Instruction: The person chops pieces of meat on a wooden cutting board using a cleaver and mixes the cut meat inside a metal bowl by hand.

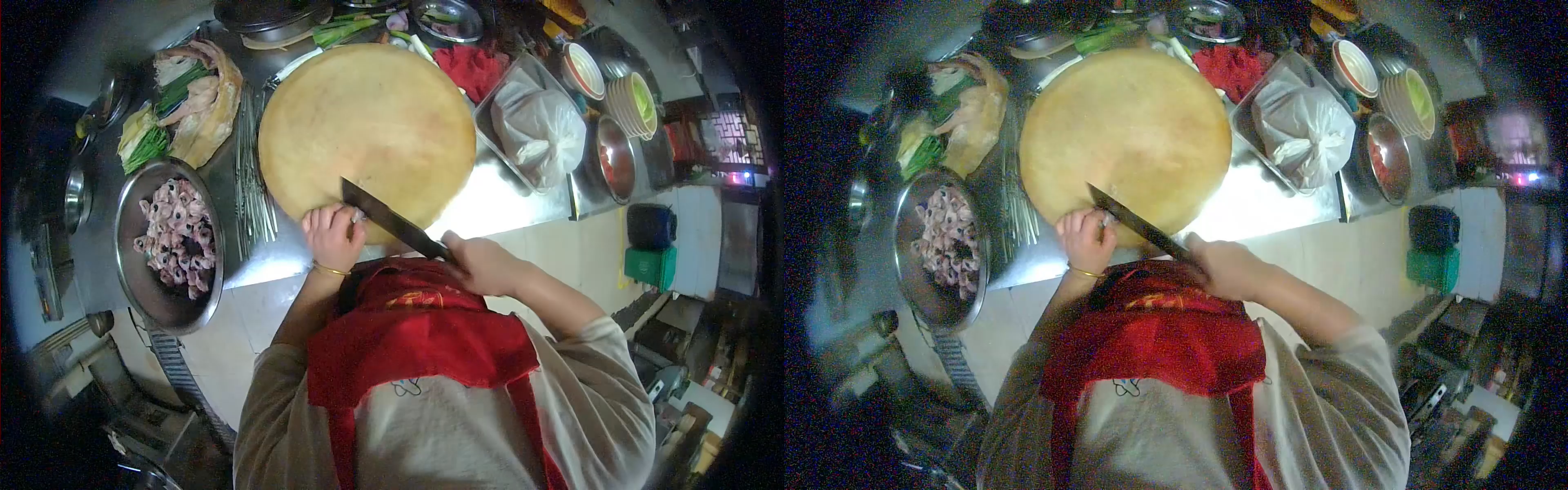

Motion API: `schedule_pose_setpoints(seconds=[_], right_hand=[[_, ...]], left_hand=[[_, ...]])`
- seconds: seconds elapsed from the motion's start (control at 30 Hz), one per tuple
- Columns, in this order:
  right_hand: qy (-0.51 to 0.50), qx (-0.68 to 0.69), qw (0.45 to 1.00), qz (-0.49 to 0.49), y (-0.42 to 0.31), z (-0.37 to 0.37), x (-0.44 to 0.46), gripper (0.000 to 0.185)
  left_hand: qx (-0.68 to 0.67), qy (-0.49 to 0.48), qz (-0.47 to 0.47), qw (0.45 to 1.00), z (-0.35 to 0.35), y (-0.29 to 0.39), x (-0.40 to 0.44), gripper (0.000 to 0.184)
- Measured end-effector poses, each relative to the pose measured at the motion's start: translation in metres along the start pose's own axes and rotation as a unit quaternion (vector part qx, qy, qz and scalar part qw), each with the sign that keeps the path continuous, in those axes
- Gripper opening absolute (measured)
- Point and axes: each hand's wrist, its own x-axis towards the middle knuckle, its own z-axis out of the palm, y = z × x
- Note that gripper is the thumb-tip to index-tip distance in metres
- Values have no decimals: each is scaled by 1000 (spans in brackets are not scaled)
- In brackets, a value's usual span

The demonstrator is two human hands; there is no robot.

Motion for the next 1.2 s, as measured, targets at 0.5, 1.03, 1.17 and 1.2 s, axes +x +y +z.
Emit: schedule_pose_setpoints(seconds=[0.5, 1.03, 1.17, 1.2], right_hand=[[233, 252, 933, 111, 66, 43, -30, 23], [201, 214, 950, 106, 42, 19, -14, 19], [218, 199, 954, 44, 51, 22, -2, 17], [206, 184, 959, 66, 48, 18, -3, 18]], left_hand=[[62, -333, 57, 939, 26, 5, 52, 31], [175, -357, -331, 856, -217, -183, 3, 47], [323, -351, -252, 842, -188, -187, -14, 32], [333, -357, -253, 835, -178, -199, -16, 31]])
